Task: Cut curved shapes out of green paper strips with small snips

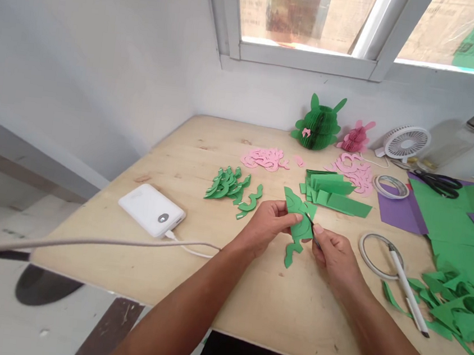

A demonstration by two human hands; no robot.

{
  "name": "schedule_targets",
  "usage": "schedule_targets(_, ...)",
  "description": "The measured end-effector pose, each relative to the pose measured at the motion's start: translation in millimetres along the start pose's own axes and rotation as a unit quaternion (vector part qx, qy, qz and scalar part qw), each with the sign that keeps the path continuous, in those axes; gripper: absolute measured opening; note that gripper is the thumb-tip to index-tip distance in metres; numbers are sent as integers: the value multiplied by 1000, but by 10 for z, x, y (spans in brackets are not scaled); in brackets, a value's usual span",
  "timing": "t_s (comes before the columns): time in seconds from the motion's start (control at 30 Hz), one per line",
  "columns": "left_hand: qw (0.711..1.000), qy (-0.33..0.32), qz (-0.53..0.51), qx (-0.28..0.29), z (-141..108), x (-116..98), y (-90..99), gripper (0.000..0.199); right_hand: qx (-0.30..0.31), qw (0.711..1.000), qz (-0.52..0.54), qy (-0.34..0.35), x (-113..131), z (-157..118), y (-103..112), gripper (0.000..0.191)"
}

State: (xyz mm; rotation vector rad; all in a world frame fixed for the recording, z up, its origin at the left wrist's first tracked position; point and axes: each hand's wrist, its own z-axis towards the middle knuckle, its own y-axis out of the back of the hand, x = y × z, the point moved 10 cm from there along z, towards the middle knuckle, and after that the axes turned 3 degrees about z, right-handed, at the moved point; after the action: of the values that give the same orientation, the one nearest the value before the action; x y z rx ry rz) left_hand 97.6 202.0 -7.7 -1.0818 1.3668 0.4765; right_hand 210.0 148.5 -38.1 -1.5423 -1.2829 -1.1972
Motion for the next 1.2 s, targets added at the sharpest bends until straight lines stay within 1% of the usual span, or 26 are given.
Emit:
schedule_targets(0.2, 1000, -3, 8, -11, -3, -5, 36, 28, 18, 1000, -11, -3, -32, 5, -22, 56)
schedule_targets(0.5, 999, -1, 31, -23, -16, -22, 76, 23, 21, 1000, -23, -3, -49, 1, -22, 56)
schedule_targets(0.97, 999, -10, 47, -8, -18, -52, 65, 19, 28, 999, -30, -4, -24, -11, -33, 56)
schedule_targets(1.2, 999, -10, 48, -5, -13, -51, 64, 20, 29, 999, -30, -10, -16, -21, -45, 54)
